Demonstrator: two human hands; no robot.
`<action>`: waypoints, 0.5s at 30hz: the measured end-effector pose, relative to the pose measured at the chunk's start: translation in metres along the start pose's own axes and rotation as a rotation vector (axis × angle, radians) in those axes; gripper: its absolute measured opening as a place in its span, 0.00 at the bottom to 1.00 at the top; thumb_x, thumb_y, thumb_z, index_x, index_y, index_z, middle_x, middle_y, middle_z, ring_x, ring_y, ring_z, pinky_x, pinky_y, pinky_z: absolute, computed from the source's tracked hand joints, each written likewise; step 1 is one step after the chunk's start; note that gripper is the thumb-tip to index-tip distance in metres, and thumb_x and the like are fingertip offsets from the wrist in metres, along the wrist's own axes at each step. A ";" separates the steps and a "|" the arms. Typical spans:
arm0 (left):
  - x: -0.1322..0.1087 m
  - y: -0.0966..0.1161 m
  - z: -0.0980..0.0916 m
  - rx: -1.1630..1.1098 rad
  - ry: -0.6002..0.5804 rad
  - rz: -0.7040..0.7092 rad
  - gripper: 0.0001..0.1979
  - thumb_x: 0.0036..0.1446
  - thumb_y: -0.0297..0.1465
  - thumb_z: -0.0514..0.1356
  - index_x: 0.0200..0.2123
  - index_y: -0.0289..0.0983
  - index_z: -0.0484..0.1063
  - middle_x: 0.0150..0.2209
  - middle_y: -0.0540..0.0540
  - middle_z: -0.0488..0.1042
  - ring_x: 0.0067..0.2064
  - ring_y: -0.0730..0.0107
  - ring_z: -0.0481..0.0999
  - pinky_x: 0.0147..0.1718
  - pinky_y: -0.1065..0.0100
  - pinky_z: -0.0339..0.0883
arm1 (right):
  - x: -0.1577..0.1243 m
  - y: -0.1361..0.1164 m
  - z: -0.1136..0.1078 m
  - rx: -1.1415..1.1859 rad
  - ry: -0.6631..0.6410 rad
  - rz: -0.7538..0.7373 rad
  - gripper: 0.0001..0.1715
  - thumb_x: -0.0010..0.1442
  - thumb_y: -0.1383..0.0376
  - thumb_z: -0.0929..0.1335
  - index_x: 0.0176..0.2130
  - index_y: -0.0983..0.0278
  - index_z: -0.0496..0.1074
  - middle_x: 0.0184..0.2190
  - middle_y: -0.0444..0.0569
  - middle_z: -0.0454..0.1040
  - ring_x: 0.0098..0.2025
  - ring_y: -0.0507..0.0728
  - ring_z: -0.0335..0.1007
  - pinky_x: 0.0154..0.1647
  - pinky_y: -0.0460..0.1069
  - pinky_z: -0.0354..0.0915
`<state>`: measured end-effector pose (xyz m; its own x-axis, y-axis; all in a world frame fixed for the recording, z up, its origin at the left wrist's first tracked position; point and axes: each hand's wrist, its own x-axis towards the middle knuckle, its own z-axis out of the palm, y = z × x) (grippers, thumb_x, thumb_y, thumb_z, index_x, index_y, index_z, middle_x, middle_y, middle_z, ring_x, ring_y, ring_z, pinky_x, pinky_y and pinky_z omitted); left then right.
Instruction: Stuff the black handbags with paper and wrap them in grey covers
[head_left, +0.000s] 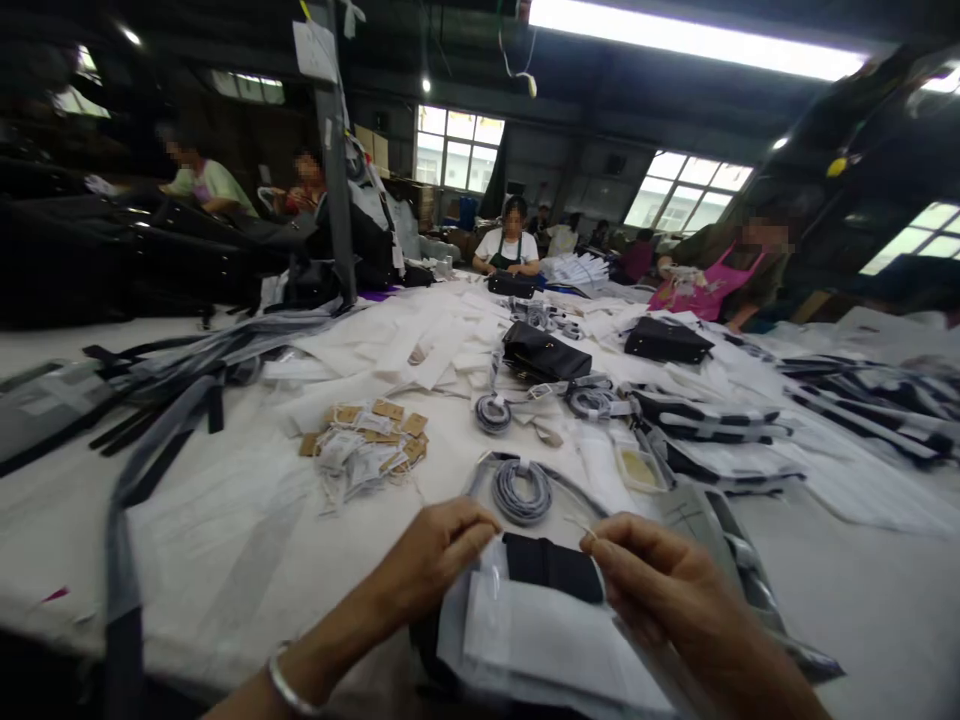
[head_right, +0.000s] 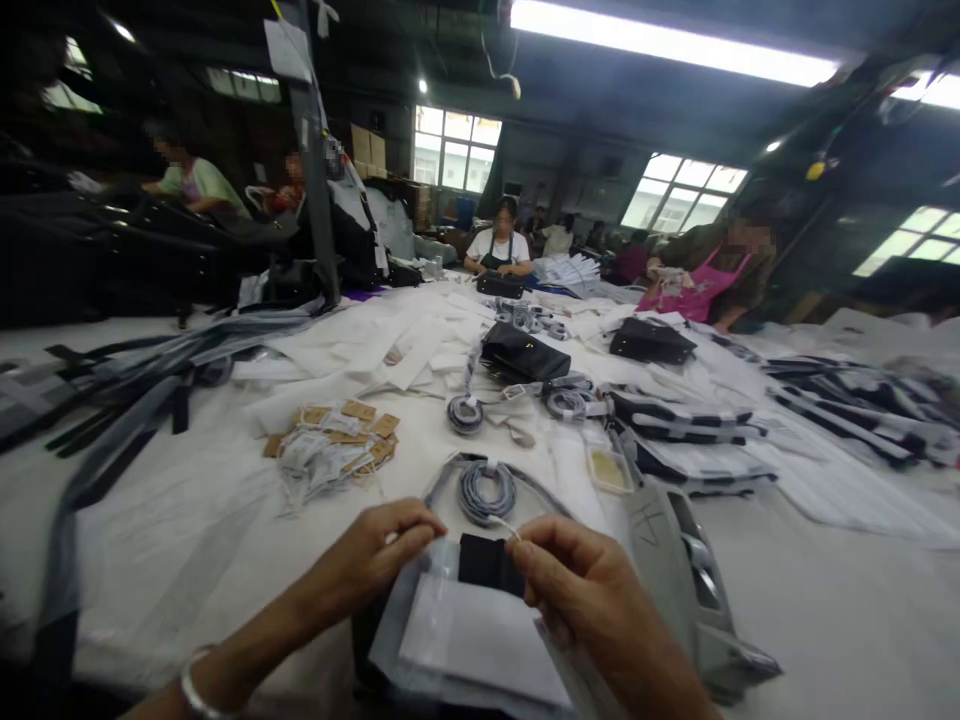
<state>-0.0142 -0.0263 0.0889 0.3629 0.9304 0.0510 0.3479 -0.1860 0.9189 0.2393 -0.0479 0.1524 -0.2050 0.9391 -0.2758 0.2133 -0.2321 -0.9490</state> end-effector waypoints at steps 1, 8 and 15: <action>0.010 -0.014 -0.009 0.160 0.113 -0.058 0.15 0.66 0.38 0.52 0.40 0.40 0.77 0.42 0.45 0.79 0.46 0.61 0.76 0.50 0.65 0.65 | 0.008 -0.003 0.003 -0.123 -0.023 -0.011 0.23 0.56 0.47 0.73 0.34 0.64 0.74 0.21 0.41 0.68 0.18 0.46 0.54 0.18 0.43 0.48; 0.071 -0.088 -0.018 0.211 -0.029 -0.330 0.10 0.66 0.36 0.60 0.41 0.34 0.74 0.40 0.45 0.76 0.41 0.65 0.77 0.44 0.58 0.72 | 0.106 0.012 0.046 -0.580 -0.226 0.170 0.10 0.55 0.73 0.65 0.37 0.63 0.72 0.19 0.40 0.71 0.15 0.49 0.60 0.19 0.44 0.52; 0.084 -0.107 -0.002 0.035 -0.190 -0.395 0.13 0.67 0.38 0.60 0.43 0.33 0.72 0.36 0.48 0.75 0.32 0.72 0.76 0.32 0.67 0.74 | 0.163 0.043 0.059 -0.473 -0.381 0.344 0.09 0.47 0.76 0.63 0.21 0.64 0.66 0.14 0.42 0.68 0.15 0.48 0.53 0.16 0.44 0.44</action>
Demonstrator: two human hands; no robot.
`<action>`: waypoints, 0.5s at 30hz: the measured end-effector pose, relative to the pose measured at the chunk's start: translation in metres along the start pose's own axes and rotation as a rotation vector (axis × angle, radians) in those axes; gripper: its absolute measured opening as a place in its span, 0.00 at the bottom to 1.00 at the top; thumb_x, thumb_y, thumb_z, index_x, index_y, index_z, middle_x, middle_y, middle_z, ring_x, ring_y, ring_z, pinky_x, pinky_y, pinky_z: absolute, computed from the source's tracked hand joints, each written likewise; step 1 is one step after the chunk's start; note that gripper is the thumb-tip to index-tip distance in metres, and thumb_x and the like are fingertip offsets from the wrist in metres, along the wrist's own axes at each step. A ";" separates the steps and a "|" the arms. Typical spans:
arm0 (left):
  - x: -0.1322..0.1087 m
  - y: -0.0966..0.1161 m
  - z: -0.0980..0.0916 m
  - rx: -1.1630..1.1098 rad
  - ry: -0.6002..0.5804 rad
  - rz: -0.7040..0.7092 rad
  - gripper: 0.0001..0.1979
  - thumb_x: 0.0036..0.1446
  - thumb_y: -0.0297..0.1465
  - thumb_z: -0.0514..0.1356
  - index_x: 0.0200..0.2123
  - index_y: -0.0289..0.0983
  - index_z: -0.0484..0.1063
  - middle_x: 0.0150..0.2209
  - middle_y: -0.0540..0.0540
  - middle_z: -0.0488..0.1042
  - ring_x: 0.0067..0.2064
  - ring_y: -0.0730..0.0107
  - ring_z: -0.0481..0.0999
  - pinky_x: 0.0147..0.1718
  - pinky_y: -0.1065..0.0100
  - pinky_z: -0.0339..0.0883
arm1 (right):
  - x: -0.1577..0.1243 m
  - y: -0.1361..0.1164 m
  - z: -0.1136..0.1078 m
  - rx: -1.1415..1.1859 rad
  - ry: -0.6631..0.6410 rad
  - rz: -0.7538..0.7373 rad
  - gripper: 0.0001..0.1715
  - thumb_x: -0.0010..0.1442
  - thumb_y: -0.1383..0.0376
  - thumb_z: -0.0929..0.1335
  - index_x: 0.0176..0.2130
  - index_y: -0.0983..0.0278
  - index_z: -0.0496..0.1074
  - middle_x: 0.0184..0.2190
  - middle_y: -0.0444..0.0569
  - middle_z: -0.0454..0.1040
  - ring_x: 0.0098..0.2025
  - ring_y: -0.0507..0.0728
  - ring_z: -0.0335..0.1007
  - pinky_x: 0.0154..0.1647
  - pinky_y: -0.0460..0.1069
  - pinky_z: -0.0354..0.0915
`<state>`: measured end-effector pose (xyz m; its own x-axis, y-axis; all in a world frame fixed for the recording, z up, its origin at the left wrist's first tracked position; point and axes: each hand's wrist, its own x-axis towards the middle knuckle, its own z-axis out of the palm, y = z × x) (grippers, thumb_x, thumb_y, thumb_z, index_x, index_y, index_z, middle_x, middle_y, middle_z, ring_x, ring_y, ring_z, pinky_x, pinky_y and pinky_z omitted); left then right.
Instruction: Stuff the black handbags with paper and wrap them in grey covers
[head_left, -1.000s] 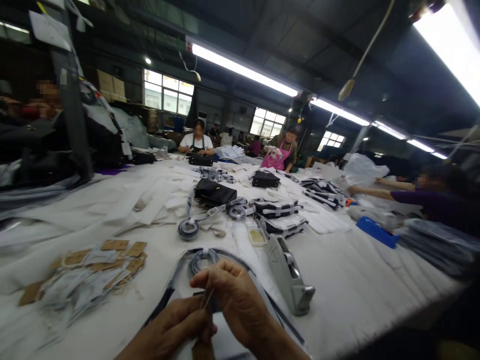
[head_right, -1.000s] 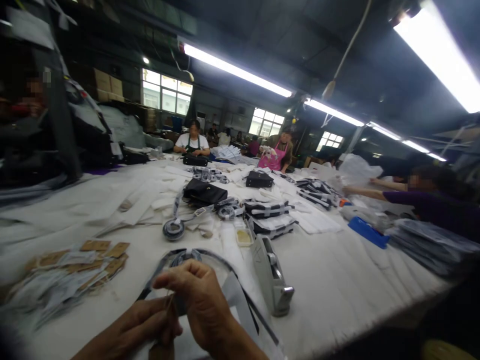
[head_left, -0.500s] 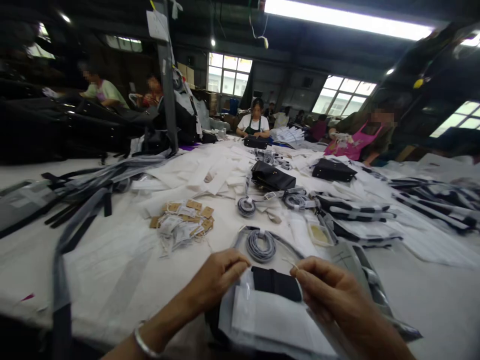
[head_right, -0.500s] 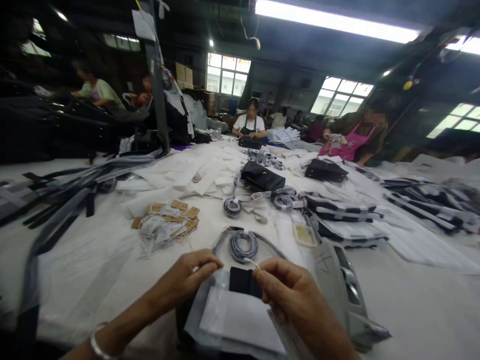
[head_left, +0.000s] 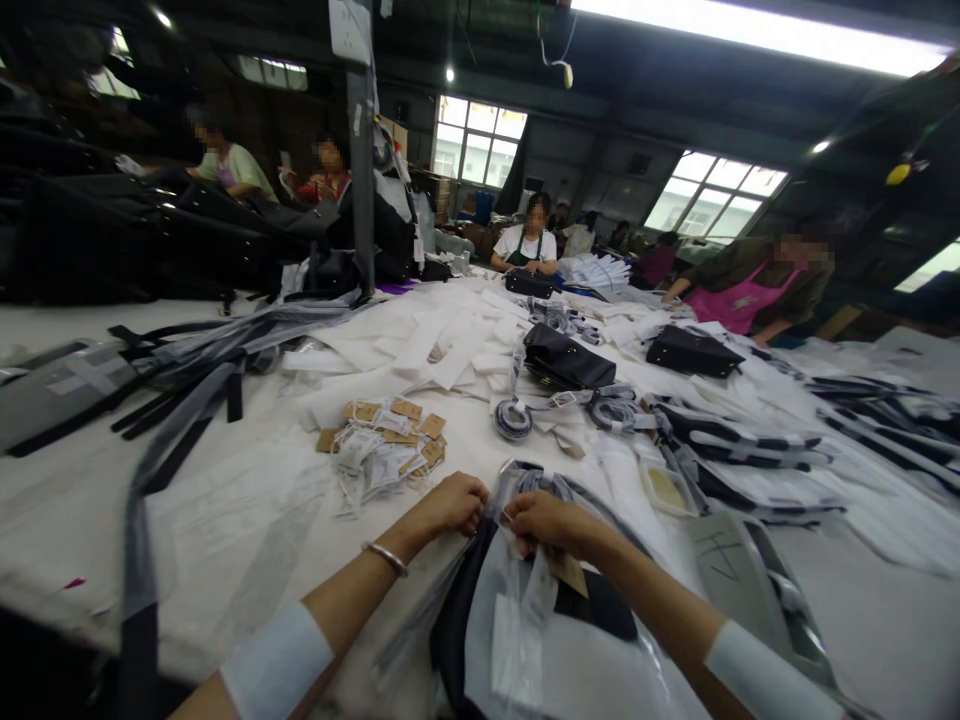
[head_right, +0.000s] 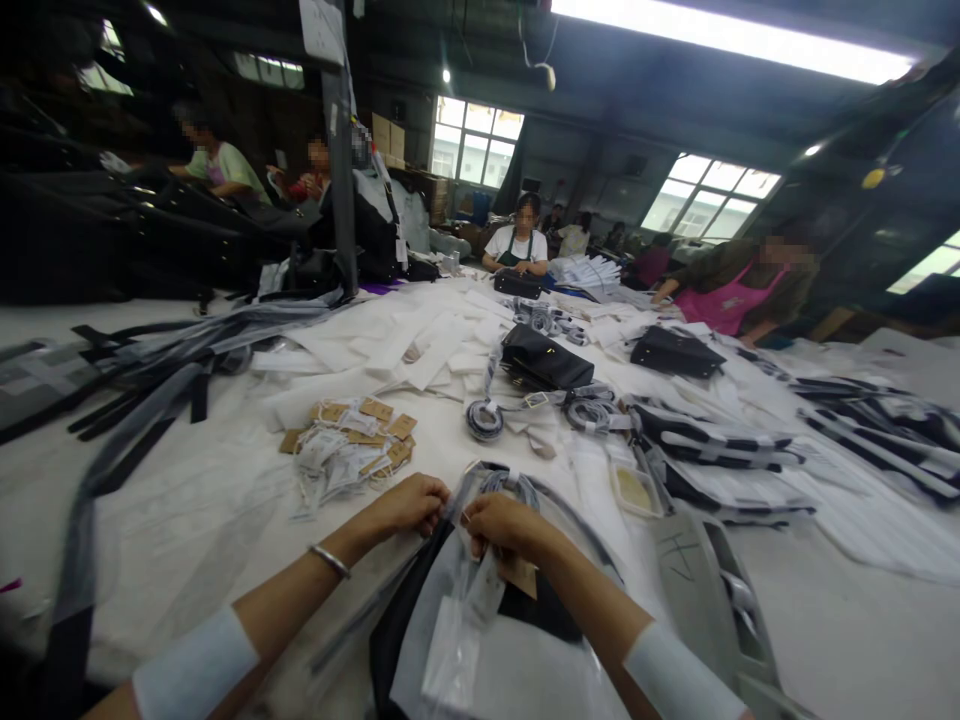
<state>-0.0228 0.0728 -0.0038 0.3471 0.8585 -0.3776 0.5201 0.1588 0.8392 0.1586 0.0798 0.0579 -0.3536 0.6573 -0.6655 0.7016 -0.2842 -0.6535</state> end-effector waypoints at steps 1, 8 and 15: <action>0.000 -0.002 -0.001 -0.016 -0.007 0.020 0.12 0.67 0.38 0.60 0.43 0.33 0.72 0.35 0.49 0.75 0.31 0.73 0.75 0.31 0.67 0.74 | 0.004 0.000 0.000 0.048 -0.026 0.007 0.07 0.47 0.74 0.63 0.23 0.64 0.66 0.15 0.41 0.68 0.15 0.48 0.53 0.16 0.43 0.44; -0.009 -0.005 0.001 0.040 0.190 0.217 0.07 0.58 0.27 0.61 0.40 0.36 0.76 0.38 0.46 0.75 0.38 0.65 0.76 0.39 0.65 0.69 | 0.016 -0.001 -0.003 0.358 -0.228 0.059 0.03 0.48 0.68 0.63 0.25 0.62 0.61 0.15 0.35 0.58 0.13 0.44 0.36 0.14 0.42 0.40; -0.015 -0.010 -0.003 0.143 0.202 0.350 0.10 0.55 0.28 0.56 0.36 0.39 0.78 0.36 0.48 0.77 0.37 0.65 0.76 0.39 0.69 0.65 | 0.021 0.002 0.001 0.525 -0.287 -0.007 0.03 0.49 0.68 0.66 0.28 0.64 0.64 0.15 0.35 0.60 0.14 0.44 0.37 0.15 0.42 0.39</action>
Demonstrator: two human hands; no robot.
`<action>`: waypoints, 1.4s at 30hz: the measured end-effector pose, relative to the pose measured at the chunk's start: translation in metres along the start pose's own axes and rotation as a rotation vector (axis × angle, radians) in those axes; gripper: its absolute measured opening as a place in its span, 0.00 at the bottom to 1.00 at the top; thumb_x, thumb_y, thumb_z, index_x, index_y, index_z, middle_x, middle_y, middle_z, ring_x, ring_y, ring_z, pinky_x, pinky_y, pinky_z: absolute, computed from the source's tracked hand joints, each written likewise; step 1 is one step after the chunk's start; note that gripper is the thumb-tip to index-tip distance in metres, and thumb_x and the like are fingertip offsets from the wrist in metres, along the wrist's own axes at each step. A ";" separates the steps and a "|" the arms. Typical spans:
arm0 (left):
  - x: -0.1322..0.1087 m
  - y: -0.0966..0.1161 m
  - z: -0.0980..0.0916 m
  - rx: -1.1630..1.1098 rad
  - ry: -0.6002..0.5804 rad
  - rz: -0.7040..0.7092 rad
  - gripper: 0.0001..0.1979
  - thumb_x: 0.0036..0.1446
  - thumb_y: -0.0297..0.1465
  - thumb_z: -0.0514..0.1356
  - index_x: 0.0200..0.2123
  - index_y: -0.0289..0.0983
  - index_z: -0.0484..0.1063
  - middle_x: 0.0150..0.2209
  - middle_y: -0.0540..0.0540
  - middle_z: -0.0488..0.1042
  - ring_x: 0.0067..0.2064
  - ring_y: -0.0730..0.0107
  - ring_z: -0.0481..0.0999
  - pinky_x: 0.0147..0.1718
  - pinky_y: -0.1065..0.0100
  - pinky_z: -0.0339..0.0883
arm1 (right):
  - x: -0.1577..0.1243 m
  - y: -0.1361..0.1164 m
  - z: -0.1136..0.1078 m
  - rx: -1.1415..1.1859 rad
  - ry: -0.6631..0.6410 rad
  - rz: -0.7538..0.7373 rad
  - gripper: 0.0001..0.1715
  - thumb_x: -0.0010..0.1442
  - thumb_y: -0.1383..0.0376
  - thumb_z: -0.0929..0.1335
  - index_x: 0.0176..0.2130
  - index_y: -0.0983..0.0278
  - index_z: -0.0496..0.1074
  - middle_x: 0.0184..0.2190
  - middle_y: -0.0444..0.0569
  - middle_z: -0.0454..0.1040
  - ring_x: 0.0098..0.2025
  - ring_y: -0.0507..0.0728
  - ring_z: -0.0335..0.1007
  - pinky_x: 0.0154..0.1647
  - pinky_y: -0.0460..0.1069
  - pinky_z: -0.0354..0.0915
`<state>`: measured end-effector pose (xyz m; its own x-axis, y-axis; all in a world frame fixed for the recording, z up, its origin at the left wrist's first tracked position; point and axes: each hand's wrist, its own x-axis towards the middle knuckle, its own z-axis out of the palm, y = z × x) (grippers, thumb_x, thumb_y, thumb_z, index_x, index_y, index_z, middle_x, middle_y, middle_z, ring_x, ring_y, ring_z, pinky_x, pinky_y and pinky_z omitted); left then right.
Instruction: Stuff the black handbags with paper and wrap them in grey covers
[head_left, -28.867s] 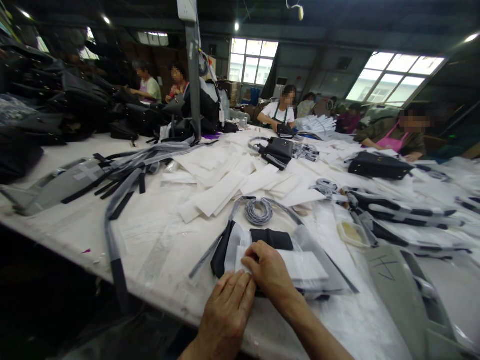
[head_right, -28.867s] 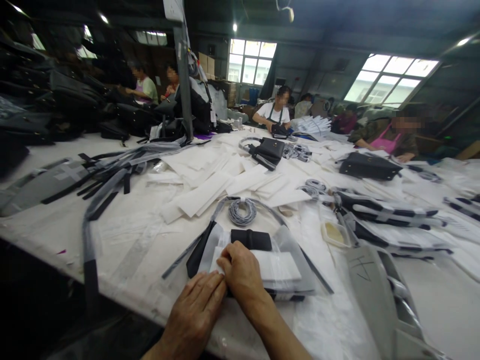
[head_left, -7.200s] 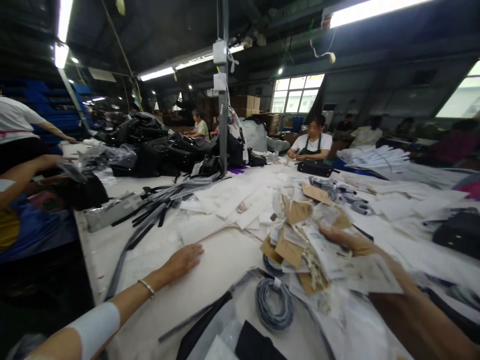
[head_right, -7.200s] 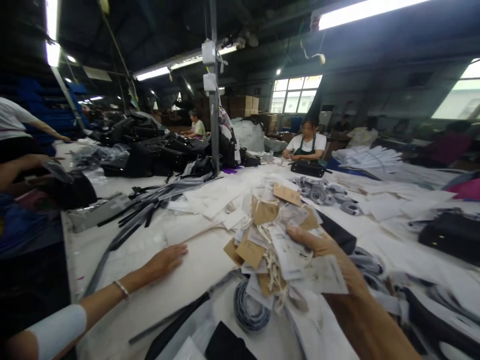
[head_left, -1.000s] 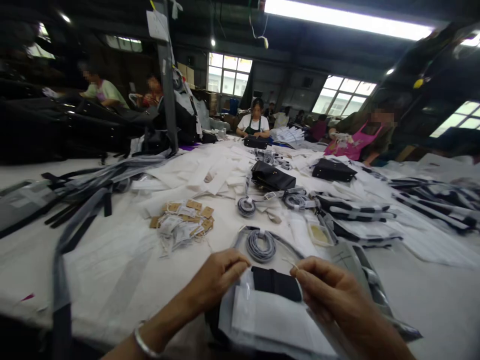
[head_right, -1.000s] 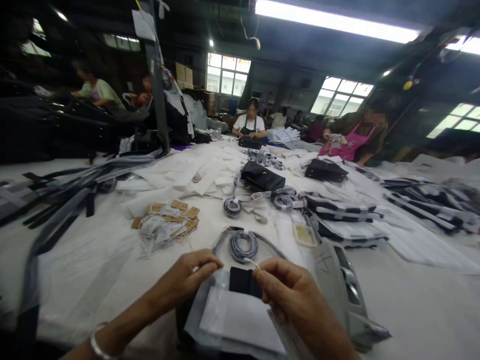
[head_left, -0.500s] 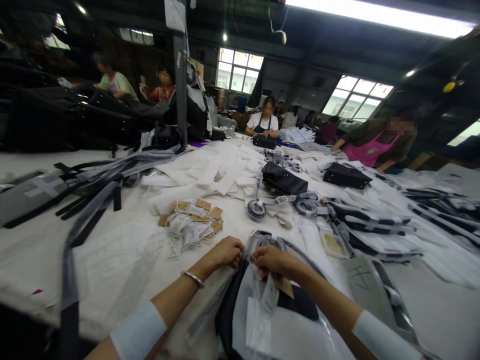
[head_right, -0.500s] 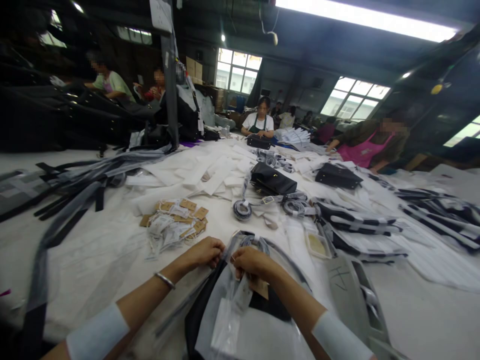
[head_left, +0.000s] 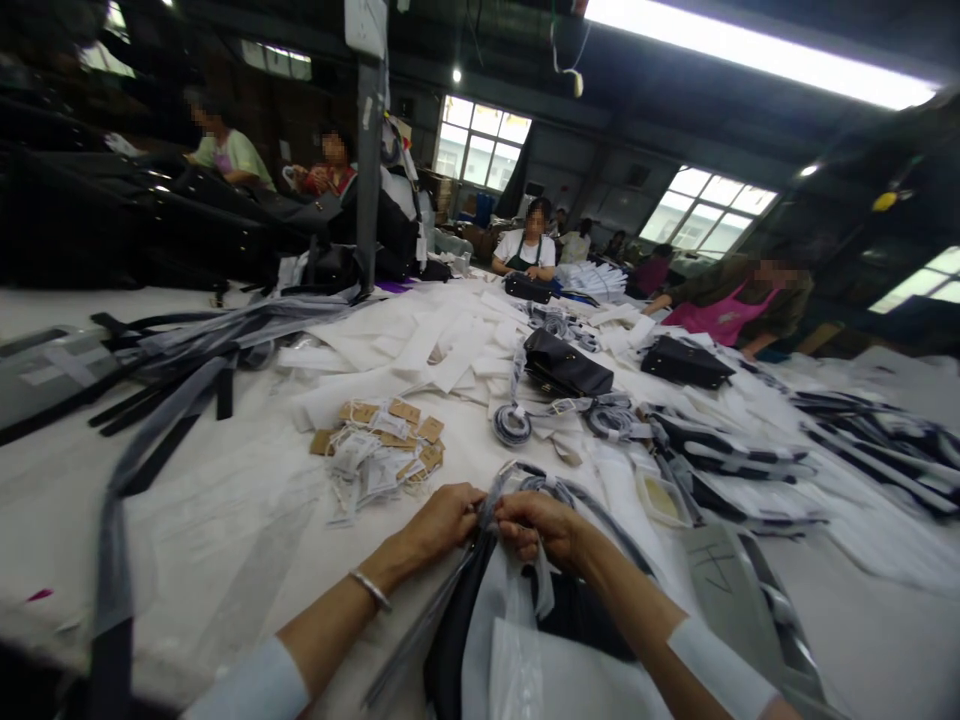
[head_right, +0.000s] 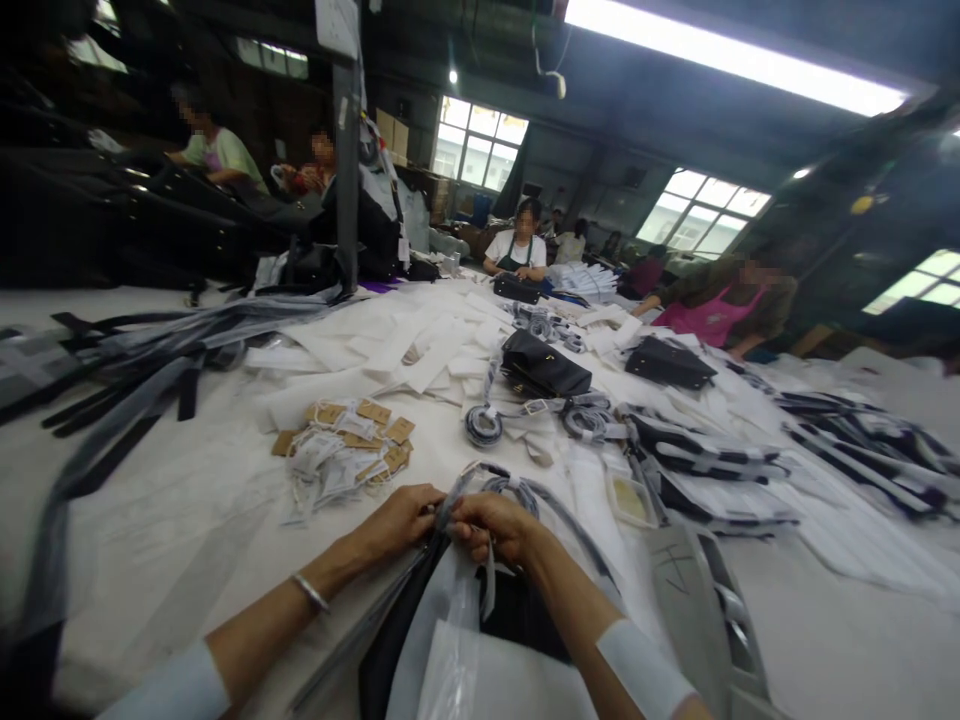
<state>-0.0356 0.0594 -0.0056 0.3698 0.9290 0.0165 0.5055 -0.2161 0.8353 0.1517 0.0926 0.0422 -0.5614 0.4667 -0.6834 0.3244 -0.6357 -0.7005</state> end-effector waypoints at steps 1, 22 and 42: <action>0.000 -0.001 -0.001 0.002 -0.022 0.012 0.12 0.56 0.28 0.54 0.37 0.40 0.78 0.36 0.48 0.78 0.36 0.66 0.76 0.36 0.70 0.65 | 0.001 0.001 0.000 0.008 0.001 0.010 0.03 0.48 0.69 0.66 0.27 0.64 0.64 0.15 0.36 0.61 0.14 0.44 0.38 0.15 0.43 0.39; -0.009 0.016 -0.013 -0.427 0.149 -0.303 0.13 0.44 0.42 0.59 0.24 0.38 0.67 0.25 0.49 0.74 0.30 0.66 0.73 0.32 0.67 0.64 | -0.014 0.016 0.004 0.058 0.380 -0.350 0.27 0.39 0.64 0.79 0.40 0.64 0.73 0.31 0.42 0.76 0.26 0.50 0.70 0.27 0.44 0.64; -0.001 0.013 0.000 -0.897 0.329 -0.298 0.29 0.39 0.52 0.70 0.36 0.34 0.75 0.28 0.52 0.68 0.25 0.79 0.64 0.22 0.75 0.53 | 0.020 0.023 0.025 -0.031 0.430 -0.549 0.25 0.53 0.44 0.69 0.38 0.61 0.66 0.25 0.39 0.70 0.20 0.48 0.63 0.16 0.42 0.54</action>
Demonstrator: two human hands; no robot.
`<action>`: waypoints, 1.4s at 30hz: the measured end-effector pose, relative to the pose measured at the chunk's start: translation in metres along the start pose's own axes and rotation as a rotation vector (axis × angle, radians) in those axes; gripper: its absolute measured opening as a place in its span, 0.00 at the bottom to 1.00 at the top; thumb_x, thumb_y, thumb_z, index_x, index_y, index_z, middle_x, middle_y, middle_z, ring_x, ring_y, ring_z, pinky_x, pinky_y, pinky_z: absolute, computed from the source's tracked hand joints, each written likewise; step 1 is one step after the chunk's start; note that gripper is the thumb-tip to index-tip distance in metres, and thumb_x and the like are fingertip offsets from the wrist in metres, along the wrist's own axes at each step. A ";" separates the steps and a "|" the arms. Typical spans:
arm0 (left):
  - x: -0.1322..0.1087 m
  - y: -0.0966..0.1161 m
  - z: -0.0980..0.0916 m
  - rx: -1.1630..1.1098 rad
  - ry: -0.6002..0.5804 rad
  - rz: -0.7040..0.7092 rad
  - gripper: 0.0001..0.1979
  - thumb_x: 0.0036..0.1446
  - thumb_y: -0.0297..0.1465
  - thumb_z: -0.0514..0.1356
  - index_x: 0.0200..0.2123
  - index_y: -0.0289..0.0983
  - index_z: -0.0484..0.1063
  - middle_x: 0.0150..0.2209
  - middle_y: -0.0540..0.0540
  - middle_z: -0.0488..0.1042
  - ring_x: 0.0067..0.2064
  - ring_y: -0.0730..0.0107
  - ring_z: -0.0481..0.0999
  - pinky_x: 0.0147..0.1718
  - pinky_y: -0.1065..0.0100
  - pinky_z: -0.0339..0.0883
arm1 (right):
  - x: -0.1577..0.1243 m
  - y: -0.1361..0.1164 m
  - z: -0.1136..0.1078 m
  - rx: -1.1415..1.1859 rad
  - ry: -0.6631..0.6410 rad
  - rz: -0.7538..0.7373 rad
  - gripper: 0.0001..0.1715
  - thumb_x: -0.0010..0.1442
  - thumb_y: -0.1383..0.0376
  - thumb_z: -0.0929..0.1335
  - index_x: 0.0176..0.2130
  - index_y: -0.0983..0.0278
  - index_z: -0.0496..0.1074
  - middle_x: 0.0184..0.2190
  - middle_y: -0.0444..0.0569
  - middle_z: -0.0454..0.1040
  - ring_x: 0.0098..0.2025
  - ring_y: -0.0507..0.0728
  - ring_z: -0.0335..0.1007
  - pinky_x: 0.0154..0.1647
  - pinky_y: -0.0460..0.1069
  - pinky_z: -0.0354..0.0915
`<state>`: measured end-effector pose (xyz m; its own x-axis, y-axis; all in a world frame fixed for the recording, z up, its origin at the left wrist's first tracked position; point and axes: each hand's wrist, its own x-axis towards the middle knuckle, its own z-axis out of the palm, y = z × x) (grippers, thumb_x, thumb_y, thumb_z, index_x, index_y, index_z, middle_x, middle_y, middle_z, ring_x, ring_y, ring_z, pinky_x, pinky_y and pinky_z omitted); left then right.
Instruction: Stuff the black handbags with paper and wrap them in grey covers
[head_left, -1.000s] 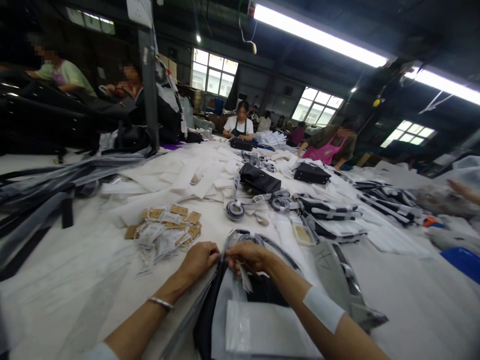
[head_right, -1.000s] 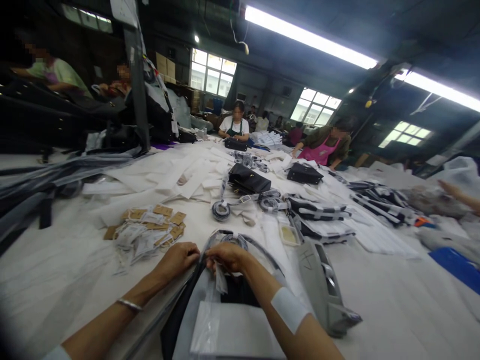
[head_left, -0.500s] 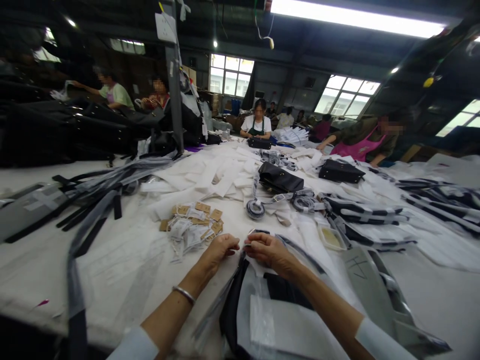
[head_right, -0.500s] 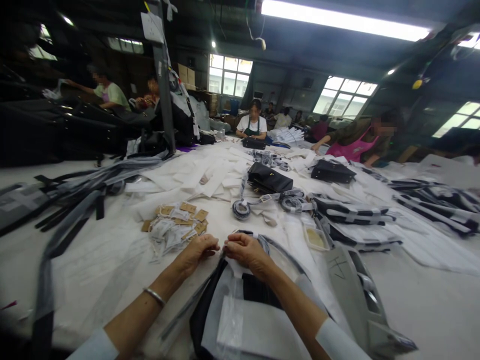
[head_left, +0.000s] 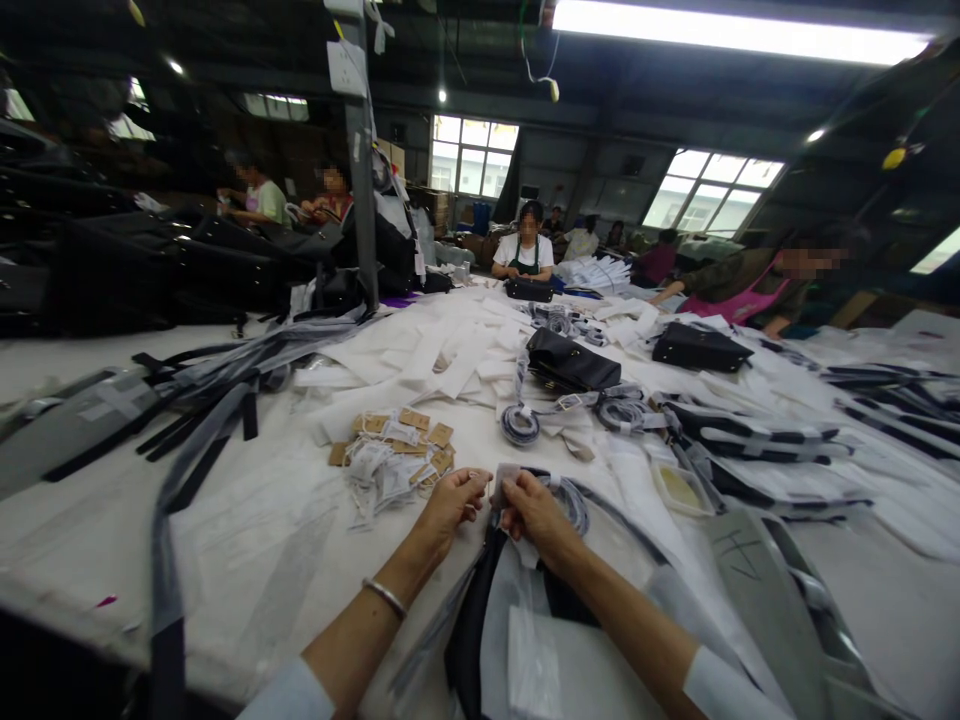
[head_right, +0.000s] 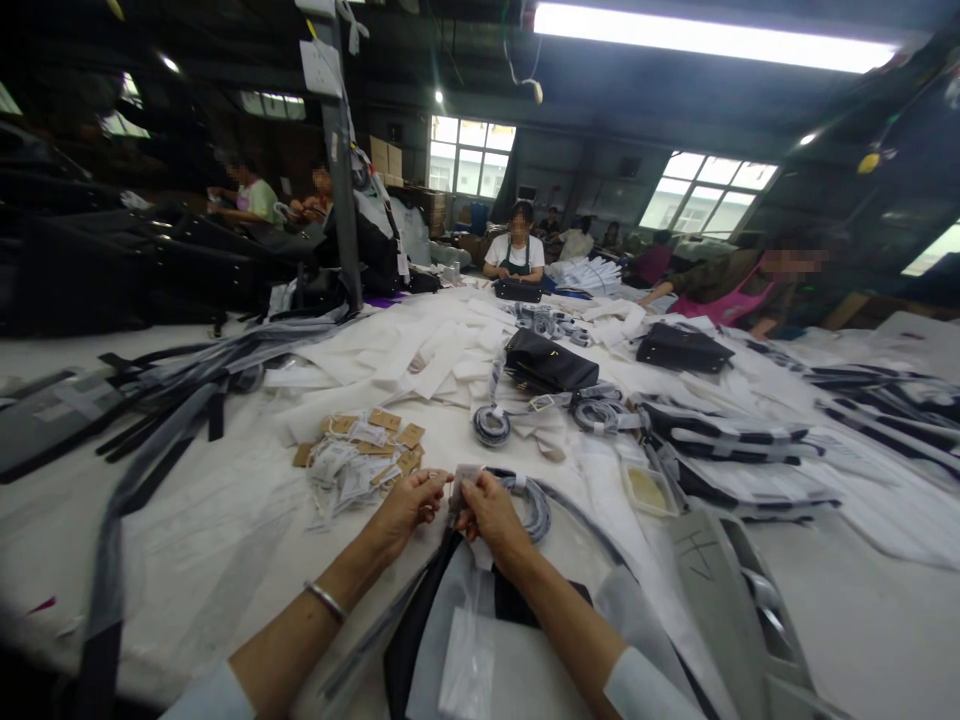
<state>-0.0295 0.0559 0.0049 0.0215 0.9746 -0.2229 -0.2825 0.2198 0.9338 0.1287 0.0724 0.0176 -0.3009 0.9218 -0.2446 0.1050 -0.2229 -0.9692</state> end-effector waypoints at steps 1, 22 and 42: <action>0.001 -0.001 -0.001 -0.001 0.011 0.002 0.30 0.41 0.54 0.69 0.37 0.34 0.75 0.29 0.51 0.68 0.25 0.79 0.64 0.21 0.76 0.53 | 0.000 -0.001 -0.001 -0.035 -0.007 -0.002 0.25 0.53 0.43 0.69 0.37 0.61 0.65 0.23 0.38 0.68 0.18 0.47 0.59 0.16 0.42 0.51; -0.035 0.001 -0.008 0.531 -0.013 0.243 0.25 0.55 0.36 0.62 0.57 0.43 0.69 0.63 0.41 0.66 0.46 0.58 0.78 0.37 0.62 0.78 | 0.007 -0.006 0.000 -0.318 -0.026 -0.011 0.20 0.56 0.49 0.69 0.34 0.63 0.68 0.19 0.39 0.69 0.19 0.51 0.67 0.21 0.46 0.68; -0.056 0.028 -0.029 0.650 -0.083 0.394 0.10 0.56 0.39 0.60 0.39 0.42 0.75 0.47 0.43 0.78 0.53 0.55 0.74 0.58 0.58 0.62 | -0.071 -0.048 -0.053 -0.705 0.069 -0.311 0.11 0.59 0.64 0.68 0.41 0.62 0.79 0.43 0.54 0.78 0.40 0.60 0.74 0.45 0.54 0.68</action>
<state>-0.0661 0.0063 0.0352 0.1155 0.9806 0.1586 0.3361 -0.1888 0.9227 0.1958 0.0344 0.0835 -0.3585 0.9316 0.0605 0.6110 0.2831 -0.7392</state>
